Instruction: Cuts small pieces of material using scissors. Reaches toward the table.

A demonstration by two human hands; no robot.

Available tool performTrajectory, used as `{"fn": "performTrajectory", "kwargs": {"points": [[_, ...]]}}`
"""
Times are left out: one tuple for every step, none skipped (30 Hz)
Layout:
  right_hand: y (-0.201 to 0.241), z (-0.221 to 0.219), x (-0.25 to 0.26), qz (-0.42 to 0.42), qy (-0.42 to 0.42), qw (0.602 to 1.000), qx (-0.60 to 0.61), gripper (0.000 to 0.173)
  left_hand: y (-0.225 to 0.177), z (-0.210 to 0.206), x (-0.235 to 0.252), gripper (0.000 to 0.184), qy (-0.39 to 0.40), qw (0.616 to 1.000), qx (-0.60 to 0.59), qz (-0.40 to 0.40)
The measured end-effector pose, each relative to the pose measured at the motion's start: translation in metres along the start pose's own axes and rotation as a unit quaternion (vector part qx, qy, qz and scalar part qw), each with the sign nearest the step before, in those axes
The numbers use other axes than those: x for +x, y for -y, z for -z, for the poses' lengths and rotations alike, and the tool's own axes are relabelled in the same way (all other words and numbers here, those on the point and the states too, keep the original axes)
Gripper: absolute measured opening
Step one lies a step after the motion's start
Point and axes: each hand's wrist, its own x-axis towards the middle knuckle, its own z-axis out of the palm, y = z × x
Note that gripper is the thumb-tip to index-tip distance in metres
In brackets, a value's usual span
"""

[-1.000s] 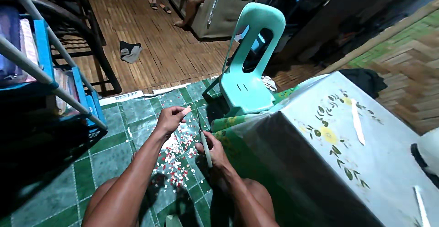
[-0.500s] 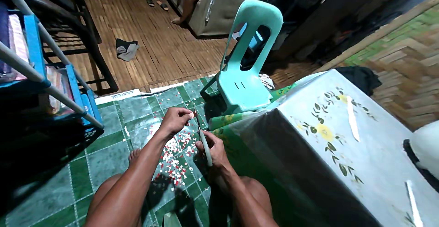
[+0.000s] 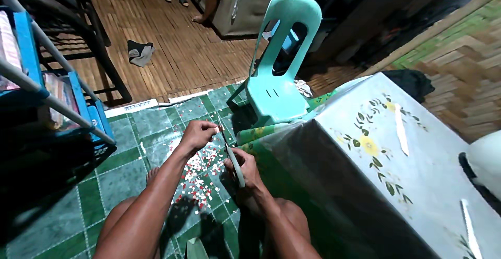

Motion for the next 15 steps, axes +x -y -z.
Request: {"fn": "performTrajectory", "kwargs": {"points": [[0.0005, -0.0002, 0.0001, -0.002, 0.001, 1.0, 0.002, 0.058, -0.0002, 0.0007, -0.0004, 0.014, 0.001, 1.0, 0.002, 0.0], [0.0009, -0.0004, 0.0002, -0.006, 0.003, 1.0, 0.003, 0.058, 0.0001, 0.0015, -0.0009, 0.014, 0.0, 1.0, 0.002, 0.0], [0.0011, -0.0008, 0.0004, -0.011, 0.004, 1.0, 0.006, 0.058, 0.0003, 0.0021, -0.0015, 0.014, -0.002, 1.0, 0.002, 0.001], [0.0013, -0.0015, 0.0004, -0.015, 0.005, 1.0, 0.012, 0.058, 0.0003, 0.0026, -0.0022, 0.014, -0.004, 1.0, 0.003, 0.002], [0.0017, -0.0022, 0.0001, -0.019, 0.007, 1.0, 0.018, 0.057, 0.0008, 0.0033, -0.0024, 0.013, -0.004, 1.0, 0.003, 0.001], [0.0024, -0.003, -0.0003, -0.022, 0.009, 0.999, 0.023, 0.056, 0.0013, 0.004, -0.0026, 0.014, -0.004, 1.0, 0.004, 0.001], [0.003, -0.0039, -0.0007, -0.023, 0.01, 0.999, 0.027, 0.056, 0.0018, 0.0048, -0.0027, 0.014, -0.003, 1.0, 0.004, 0.0], [0.0035, -0.0049, -0.0011, -0.023, 0.01, 0.999, 0.03, 0.055, 0.0024, 0.0056, -0.0028, 0.014, -0.003, 1.0, 0.004, -0.001], [0.0038, -0.0059, -0.0014, -0.022, 0.01, 0.999, 0.032, 0.054, 0.003, 0.0064, -0.0028, 0.014, -0.003, 1.0, 0.005, -0.002], [0.0037, -0.0066, -0.0015, -0.021, 0.011, 0.999, 0.034, 0.054, 0.0038, 0.0069, -0.0026, 0.014, -0.004, 1.0, 0.007, -0.003], [0.0034, -0.0071, -0.0015, -0.02, 0.013, 0.999, 0.037, 0.053, 0.0043, 0.0072, -0.0024, 0.014, -0.004, 1.0, 0.008, -0.001], [0.0032, -0.0076, -0.0016, -0.02, 0.013, 0.999, 0.039, 0.053, 0.0046, 0.0077, -0.0021, 0.014, -0.004, 1.0, 0.009, 0.001], [0.003, -0.008, -0.0017, -0.02, 0.013, 0.999, 0.039, 0.053, 0.0046, 0.008, -0.002, 0.014, -0.004, 1.0, 0.007, 0.004], [0.0033, -0.0083, -0.002, -0.022, 0.013, 0.999, 0.04, 0.053, 0.0045, 0.0084, -0.0022, 0.014, -0.004, 1.0, 0.006, 0.007], [0.0041, -0.0085, -0.0023, -0.025, 0.013, 0.999, 0.037, 0.052, 0.0037, 0.0084, -0.0028, 0.014, -0.003, 1.0, 0.004, 0.009]]}}
